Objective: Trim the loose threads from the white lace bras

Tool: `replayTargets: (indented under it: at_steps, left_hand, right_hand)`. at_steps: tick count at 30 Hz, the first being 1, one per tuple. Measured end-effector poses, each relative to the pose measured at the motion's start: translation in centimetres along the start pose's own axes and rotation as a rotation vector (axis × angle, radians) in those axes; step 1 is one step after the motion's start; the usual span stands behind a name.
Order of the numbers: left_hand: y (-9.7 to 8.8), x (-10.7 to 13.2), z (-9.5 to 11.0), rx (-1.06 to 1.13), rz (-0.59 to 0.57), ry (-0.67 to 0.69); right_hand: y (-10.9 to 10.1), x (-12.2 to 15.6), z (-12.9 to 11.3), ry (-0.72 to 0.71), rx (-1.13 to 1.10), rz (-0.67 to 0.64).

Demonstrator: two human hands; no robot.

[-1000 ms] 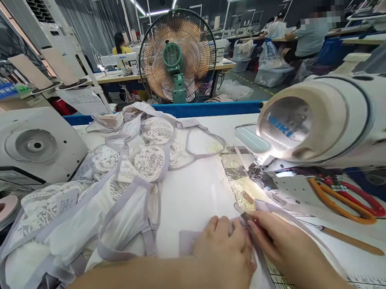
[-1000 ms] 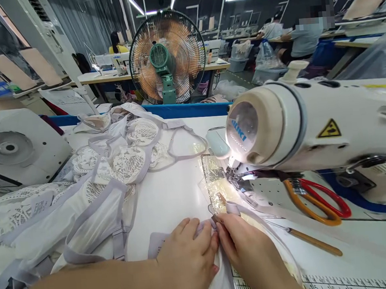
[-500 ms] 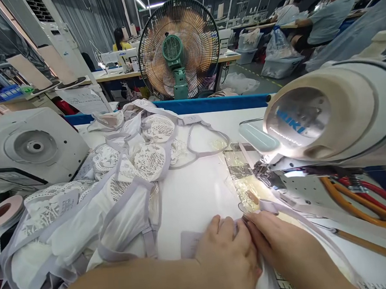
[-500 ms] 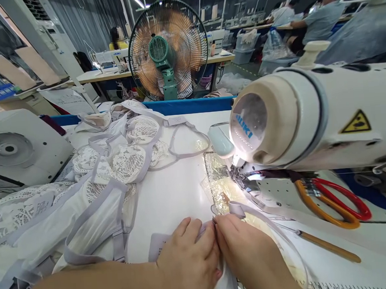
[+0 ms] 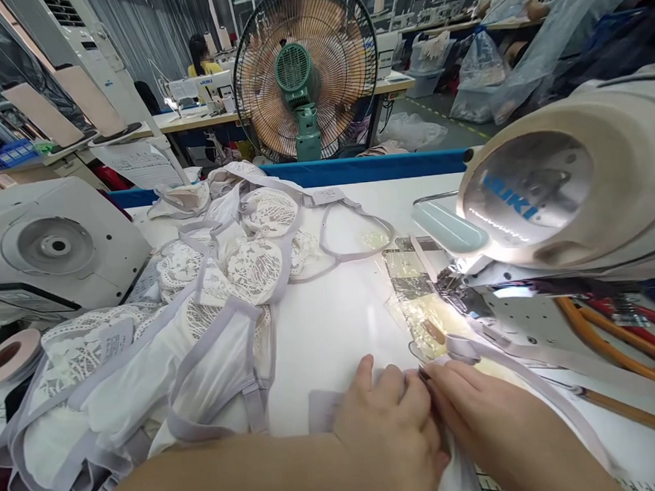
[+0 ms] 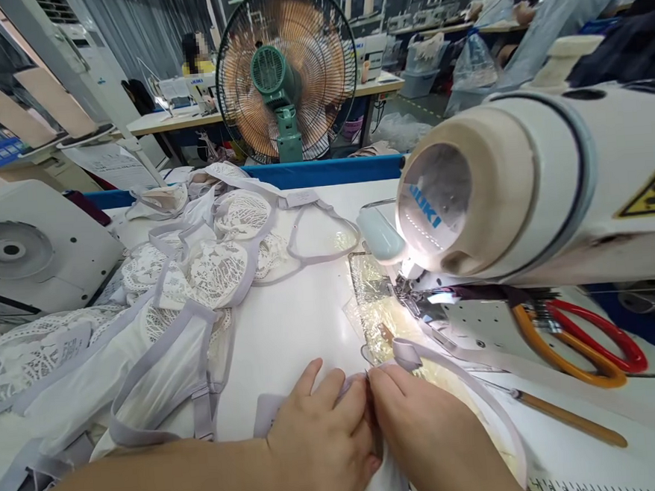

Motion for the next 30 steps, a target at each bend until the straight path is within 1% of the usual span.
replayTargets:
  at_steps: [5, 9, 13, 19, 21, 24, 26, 30]
  left_hand:
    - [-0.3, 0.2, -0.1, -0.006, 0.057, -0.005]
    - [-0.2, 0.2, -0.1, -0.014, 0.089, -0.007]
    - [-0.1, 0.3, 0.0, -0.011, 0.086, -0.006]
    - [0.0, 0.3, -0.1, -0.001, 0.067, -0.024]
    - [-0.1, 0.3, -0.1, -0.001, 0.071, -0.025]
    - [-0.1, 0.2, 0.0, -0.003, 0.071, -0.021]
    - [0.0, 0.2, 0.1, -0.002, 0.061, -0.016]
    - [0.2, 0.1, 0.1, 0.003, 0.048, -0.011]
  right_hand:
    - [-0.1, 0.1, 0.1, 0.007, -0.004, 0.009]
    - [-0.4, 0.3, 0.0, -0.029, 0.012, 0.035]
    - [-0.1, 0.8, 0.0, -0.114, 0.047, -0.002]
    - [0.1, 1.7, 0.4, -0.142, 0.077, -0.037]
    - [-0.3, 1.7, 0.2, -0.131, 0.07, -0.014]
    - [-1.4, 1.3, 0.1, -0.091, 0.059, 0.081]
    - [-1.8, 1.0, 0.0, -0.074, 0.059, 0.111]
    - [-0.9, 0.4, 0.3, -0.035, 0.021, 0.035]
Point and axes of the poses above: each hand's wrist, its own x-axis away from the middle knuckle, its own y-axis out of the palm, z = x × y, the point moved 6 cm from there along -x, towards the middle knuckle, and after that the axes turned 2 degrees about -x, right-handed, at the moved point
